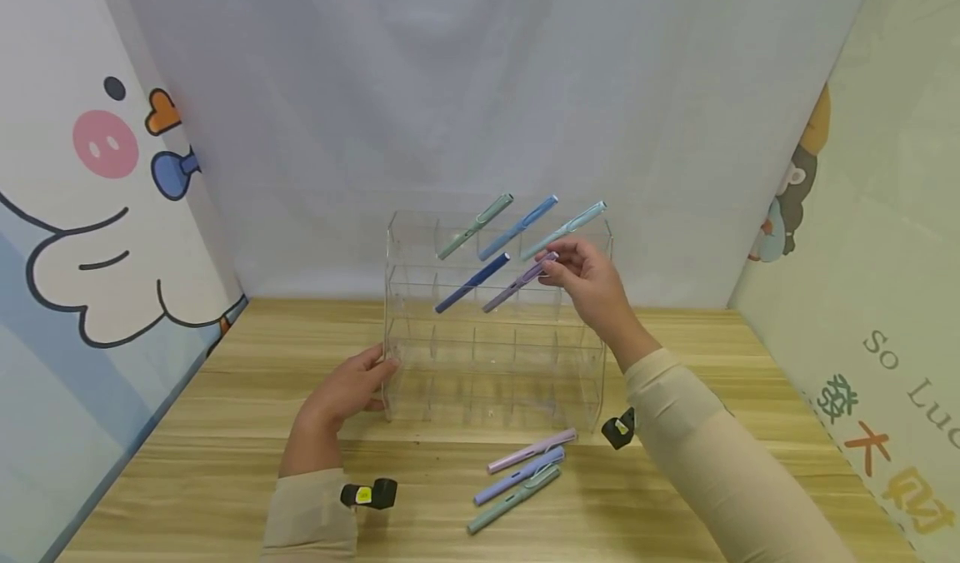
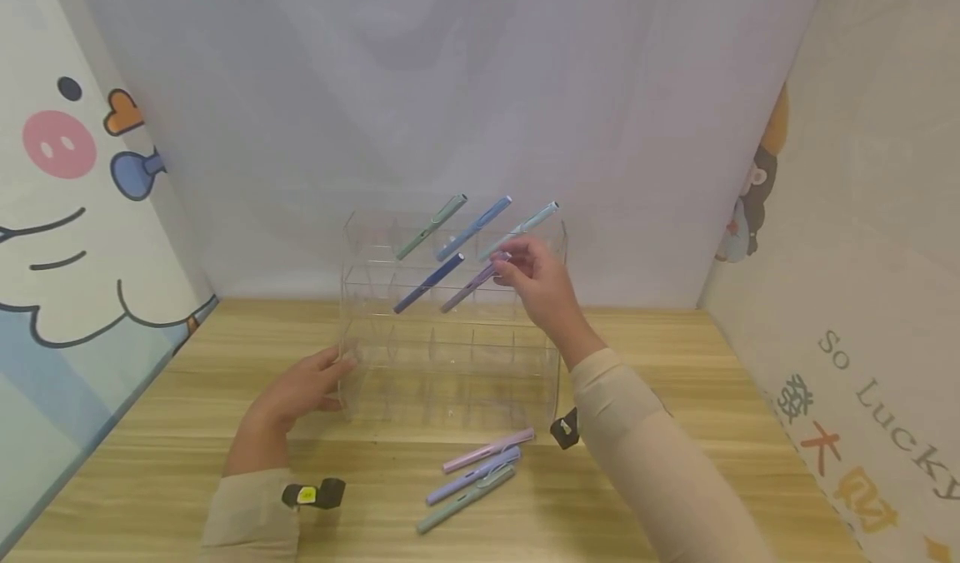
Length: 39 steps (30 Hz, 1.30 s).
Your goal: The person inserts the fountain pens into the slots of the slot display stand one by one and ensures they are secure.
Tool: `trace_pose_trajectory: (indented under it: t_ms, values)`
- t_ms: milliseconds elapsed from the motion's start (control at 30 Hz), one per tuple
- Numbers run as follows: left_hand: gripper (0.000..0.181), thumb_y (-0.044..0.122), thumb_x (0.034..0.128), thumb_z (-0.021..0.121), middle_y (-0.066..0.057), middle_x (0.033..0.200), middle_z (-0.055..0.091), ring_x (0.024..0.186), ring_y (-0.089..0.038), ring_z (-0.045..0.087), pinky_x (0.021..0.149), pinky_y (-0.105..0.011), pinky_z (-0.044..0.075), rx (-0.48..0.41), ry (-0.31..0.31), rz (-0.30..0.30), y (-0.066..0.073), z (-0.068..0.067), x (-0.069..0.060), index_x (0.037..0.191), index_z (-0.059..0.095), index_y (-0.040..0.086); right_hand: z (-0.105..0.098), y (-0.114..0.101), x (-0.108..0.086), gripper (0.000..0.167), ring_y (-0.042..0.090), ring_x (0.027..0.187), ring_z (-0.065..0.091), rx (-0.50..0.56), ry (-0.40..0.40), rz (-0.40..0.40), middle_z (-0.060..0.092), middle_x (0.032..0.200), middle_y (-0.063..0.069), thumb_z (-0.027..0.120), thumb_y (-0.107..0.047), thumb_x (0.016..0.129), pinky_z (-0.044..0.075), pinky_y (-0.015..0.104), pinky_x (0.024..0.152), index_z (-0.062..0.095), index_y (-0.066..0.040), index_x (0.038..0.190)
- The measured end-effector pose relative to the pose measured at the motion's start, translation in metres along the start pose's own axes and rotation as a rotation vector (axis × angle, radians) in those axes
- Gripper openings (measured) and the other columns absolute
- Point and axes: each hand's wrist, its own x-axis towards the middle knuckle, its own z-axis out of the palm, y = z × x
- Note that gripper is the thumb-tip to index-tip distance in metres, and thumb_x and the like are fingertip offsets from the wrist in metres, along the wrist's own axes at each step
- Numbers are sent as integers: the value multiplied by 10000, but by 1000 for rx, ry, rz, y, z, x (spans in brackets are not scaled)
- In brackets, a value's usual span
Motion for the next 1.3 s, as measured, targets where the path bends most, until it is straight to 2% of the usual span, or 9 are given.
trace_pose_trajectory:
  t_ms: [133, 233, 400, 567, 833, 1033, 1133, 1300]
  values:
    - [575, 352, 1058, 446, -197, 1565, 322, 1419, -386, 350, 976, -451, 527, 2, 1, -4, -1, 1, 1, 1574, 251, 191, 3, -15, -5, 274, 403, 1063, 627, -49, -22, 9, 610, 1195, 244, 526, -52, 1014, 562, 353, 917, 526, 104, 1239]
    - [573, 350, 1058, 446, -198, 1564, 324, 1418, -389, 349, 977, -452, 526, 0, 0, -3, -1, 1, 0, 1573, 254, 186, 4, -18, -6, 265, 350, 1043, 649, -76, -24, 16, 618, 1185, 238, 523, -46, 1013, 560, 360, 921, 537, 116, 1223]
    - [568, 339, 1060, 441, -191, 1570, 314, 1426, -390, 334, 984, -460, 521, -7, -3, -2, 0, 1, -1, 1574, 251, 188, 1, -4, -3, 268, 215, 1007, 675, -71, -19, 20, 614, 1208, 242, 540, -84, 1013, 561, 323, 915, 563, 63, 1236]
    - [584, 356, 1058, 441, -197, 1576, 299, 1429, -396, 325, 981, -464, 522, 1, -8, -4, 0, 1, -1, 1578, 236, 184, 0, 3, -2, 288, 312, 1027, 663, -75, -24, 9, 616, 1211, 252, 561, -137, 1010, 562, 274, 897, 572, 45, 1233]
    - [598, 369, 1058, 437, -198, 1579, 293, 1427, -399, 328, 982, -462, 521, 1, -5, -1, 0, 0, -2, 1581, 220, 178, 0, 4, -4, 276, 231, 984, 678, -131, -22, -11, 662, 1152, 153, 571, -179, 1009, 565, 247, 874, 596, 5, 1213]
    - [591, 359, 1062, 428, -197, 1578, 294, 1429, -394, 326, 990, -468, 515, -5, -11, -2, 0, 0, -2, 1583, 212, 181, -6, 5, -9, 363, 257, 1061, 670, -204, 12, -23, 643, 1238, 135, 564, -229, 1014, 539, 222, 915, 545, -49, 1330]
    - [593, 357, 1063, 428, -193, 1583, 285, 1433, -393, 318, 991, -466, 515, -8, -14, -5, -1, 0, -2, 1584, 207, 182, -11, 3, -14, 394, 251, 1110, 656, -180, 44, -46, 625, 1275, 118, 559, -230, 1017, 536, 229, 929, 507, -78, 1376]
    - [617, 380, 1057, 438, -186, 1592, 268, 1442, -389, 303, 997, -467, 510, -15, -18, -3, -2, -1, -1, 1586, 195, 177, -24, 0, -27, 383, 187, 1163, 633, -75, 91, -126, 595, 1295, 146, 539, -150, 1021, 535, 240, 938, 478, -57, 1387]
